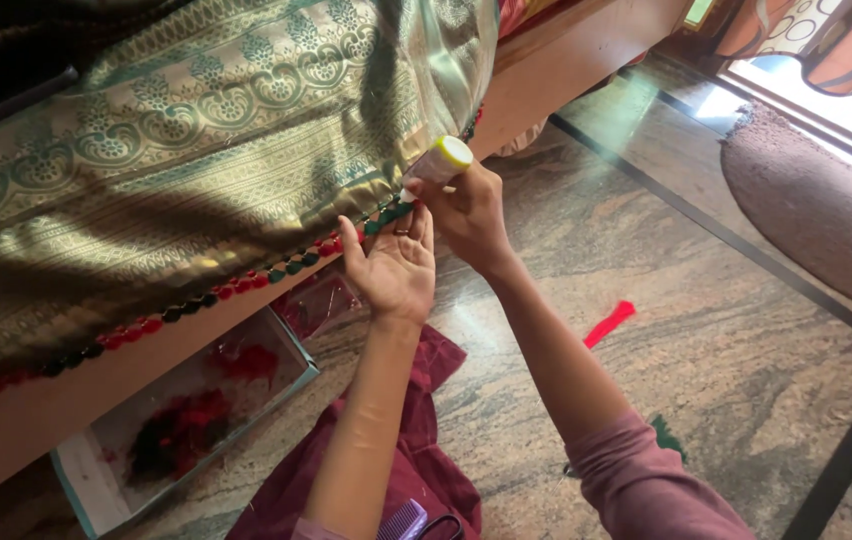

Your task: The recorder is applying glue to the decorative pom-pom border of a large piece of green and gold fabric.

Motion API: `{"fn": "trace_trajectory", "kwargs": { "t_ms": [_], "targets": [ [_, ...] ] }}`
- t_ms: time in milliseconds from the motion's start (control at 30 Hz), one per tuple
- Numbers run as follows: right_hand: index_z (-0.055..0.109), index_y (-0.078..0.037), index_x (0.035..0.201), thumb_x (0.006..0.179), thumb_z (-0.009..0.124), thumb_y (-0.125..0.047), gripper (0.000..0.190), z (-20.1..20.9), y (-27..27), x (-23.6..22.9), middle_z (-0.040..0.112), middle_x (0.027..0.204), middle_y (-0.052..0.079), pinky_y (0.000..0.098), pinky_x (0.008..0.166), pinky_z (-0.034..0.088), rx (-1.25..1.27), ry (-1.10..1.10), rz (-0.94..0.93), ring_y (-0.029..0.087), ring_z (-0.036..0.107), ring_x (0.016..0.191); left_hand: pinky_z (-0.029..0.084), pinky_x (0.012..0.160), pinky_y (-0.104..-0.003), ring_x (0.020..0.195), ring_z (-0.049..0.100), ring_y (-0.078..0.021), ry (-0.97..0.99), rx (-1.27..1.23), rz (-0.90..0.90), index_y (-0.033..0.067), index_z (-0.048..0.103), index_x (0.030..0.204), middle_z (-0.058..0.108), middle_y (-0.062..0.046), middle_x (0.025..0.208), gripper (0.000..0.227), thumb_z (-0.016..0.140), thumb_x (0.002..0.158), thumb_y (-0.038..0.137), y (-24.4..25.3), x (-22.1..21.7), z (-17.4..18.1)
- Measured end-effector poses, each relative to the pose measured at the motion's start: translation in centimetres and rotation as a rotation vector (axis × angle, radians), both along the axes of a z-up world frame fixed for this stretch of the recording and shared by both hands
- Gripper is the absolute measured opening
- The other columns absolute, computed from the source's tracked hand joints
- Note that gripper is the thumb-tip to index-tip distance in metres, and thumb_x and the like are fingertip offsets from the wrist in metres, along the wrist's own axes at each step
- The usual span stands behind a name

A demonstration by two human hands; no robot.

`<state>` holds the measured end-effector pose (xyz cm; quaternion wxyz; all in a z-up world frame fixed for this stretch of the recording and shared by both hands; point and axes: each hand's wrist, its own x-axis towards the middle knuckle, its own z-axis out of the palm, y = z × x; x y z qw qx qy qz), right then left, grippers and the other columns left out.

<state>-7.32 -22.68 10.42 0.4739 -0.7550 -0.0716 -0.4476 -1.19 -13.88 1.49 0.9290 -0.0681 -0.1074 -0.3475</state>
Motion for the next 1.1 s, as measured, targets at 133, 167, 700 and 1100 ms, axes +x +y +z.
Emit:
{"fn": "trace_trajectory", "kwargs": {
  "t_ms": [133,167,700,1100],
  "targets": [
    [0.067,0.006,0.111,0.1,0.073,-0.003,0.016,0.1,0.3,0.3,0.075,0.1,0.009,0.0263,0.081,0.061,-0.032,-0.01,-0.009,0.01,0.072,0.091,0.038,0.12,-0.038,0.12,0.061,-0.0259,-0.033,0.022,0.046,-0.0056,0.067,0.12,0.071,-0.014,0.119,0.074,0.056,0.099,0.064,0.2,-0.2,0.3],
    [0.067,0.006,0.112,0.099,0.073,-0.002,0.017,0.2,0.4,0.1,0.075,0.1,0.009,0.0261,0.08,0.06,-0.038,-0.005,-0.01,0.01,0.072,0.092,0.039,0.119,-0.038,0.12,0.061,-0.0259,-0.014,0.009,0.03,-0.0046,0.067,0.12,0.071,-0.014,0.119,0.072,0.056,0.099,0.064,0.2,-0.1,0.2],
    [0.07,0.005,0.106,0.098,0.075,-0.007,0.015,-1.2,-1.5,0.4,0.078,0.094,0.009,0.0254,0.074,0.06,0.085,0.023,-0.119,0.011,0.074,0.086,0.034,0.123,-0.039,0.129,0.06,-0.0289,0.004,0.07,0.021,-0.0023,0.065,0.123,0.07,-0.015,0.127,0.073,0.055,0.097,0.065,0.2,0.1,0.1],
    [0.071,0.004,0.105,0.099,0.077,-0.005,0.013,-1.1,-1.4,0.2,0.077,0.094,0.009,0.0264,0.072,0.058,-0.039,0.003,-0.143,0.01,0.072,0.085,0.036,0.123,-0.04,0.127,0.062,-0.0299,0.02,0.071,0.029,-0.0026,0.064,0.128,0.069,-0.016,0.128,0.072,0.057,0.097,0.063,0.2,-0.2,0.4]
  ]
}}
